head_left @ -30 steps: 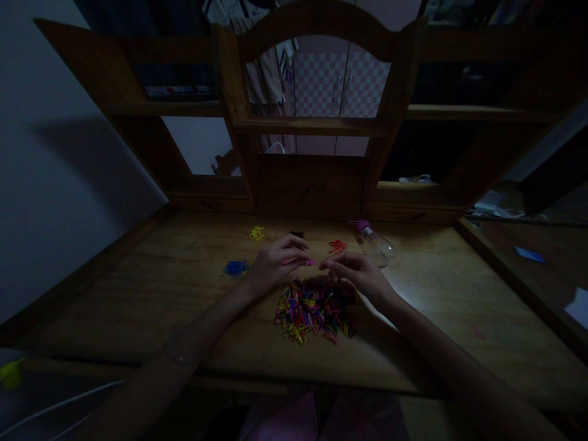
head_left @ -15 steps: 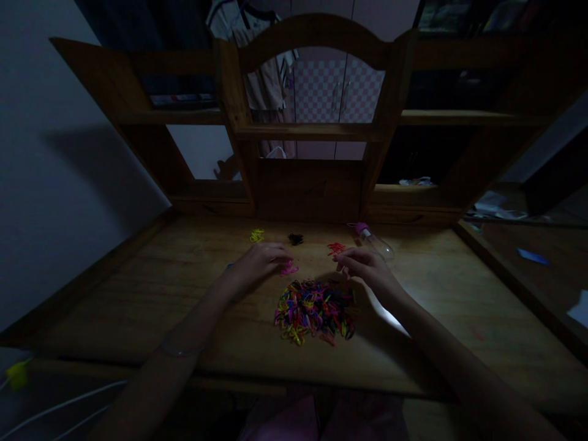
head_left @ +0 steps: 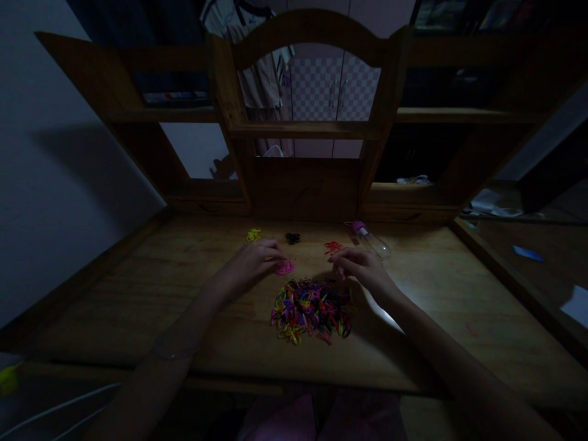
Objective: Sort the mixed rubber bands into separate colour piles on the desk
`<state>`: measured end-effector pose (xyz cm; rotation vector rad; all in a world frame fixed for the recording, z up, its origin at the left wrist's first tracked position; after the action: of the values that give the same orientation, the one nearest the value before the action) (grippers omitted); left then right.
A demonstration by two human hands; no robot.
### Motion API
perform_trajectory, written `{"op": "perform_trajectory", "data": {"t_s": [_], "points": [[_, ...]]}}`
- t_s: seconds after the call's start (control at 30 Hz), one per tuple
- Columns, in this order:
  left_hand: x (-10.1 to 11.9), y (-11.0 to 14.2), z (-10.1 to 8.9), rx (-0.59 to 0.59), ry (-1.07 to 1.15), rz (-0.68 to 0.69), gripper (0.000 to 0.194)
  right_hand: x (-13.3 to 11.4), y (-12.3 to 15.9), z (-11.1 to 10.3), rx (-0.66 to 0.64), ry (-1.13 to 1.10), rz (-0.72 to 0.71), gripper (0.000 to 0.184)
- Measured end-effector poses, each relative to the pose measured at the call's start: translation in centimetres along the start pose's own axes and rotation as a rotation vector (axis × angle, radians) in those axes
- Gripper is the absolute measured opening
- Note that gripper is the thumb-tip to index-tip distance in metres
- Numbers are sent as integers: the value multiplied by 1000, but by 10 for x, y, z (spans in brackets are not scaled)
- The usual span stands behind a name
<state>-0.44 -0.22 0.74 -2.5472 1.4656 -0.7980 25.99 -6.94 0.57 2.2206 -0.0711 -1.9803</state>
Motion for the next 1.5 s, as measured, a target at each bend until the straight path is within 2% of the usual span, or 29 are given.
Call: {"op": "perform_trajectory", "data": {"t_s": [0.1, 0.23, 0.4, 0.53, 0.7, 0.8, 1.23, 1.4, 1.5], "points": [[1, 0, 0, 19, -36, 4, 21, -1, -1, 0, 10, 22, -8, 21], [6, -5, 4, 106, -47, 19, 23, 3, -4, -2, 46, 134, -49, 24], [16, -8, 14, 87, 36, 34, 20, 7, -4, -10, 16, 545, -286, 19], [19, -8, 22, 66, 96, 31, 23, 5, -1, -18, -16, 724, -386, 15], [19, -9, 24, 52, 76, 73, 28, 9, -2, -18, -103, 794, -378, 13], [19, -10, 23, 57, 35, 87, 28, 14, -3, -15, -106, 826, -365, 14], [11, -12, 33, 44, 24, 101, 23, 18, -4, -10, -8, 1081, -312, 21], [14, -15, 36, 69, 109, 64, 30, 20, -5, -7, 11, 1145, -332, 17], [13, -15, 36, 70, 115, 59, 29, 22, -12, -17, 67, 1114, -378, 10]]}}
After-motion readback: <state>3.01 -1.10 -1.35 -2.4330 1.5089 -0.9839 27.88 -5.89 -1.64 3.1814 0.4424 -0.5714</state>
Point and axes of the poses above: each hand's wrist, its own y-axis away from the middle knuckle, its own z-axis out of the palm, x = y × z, the point moved 1 cm from there along -y, towards the middle knuckle, and after that the axes turned 8 degrees about z, right-handed, at the moved point
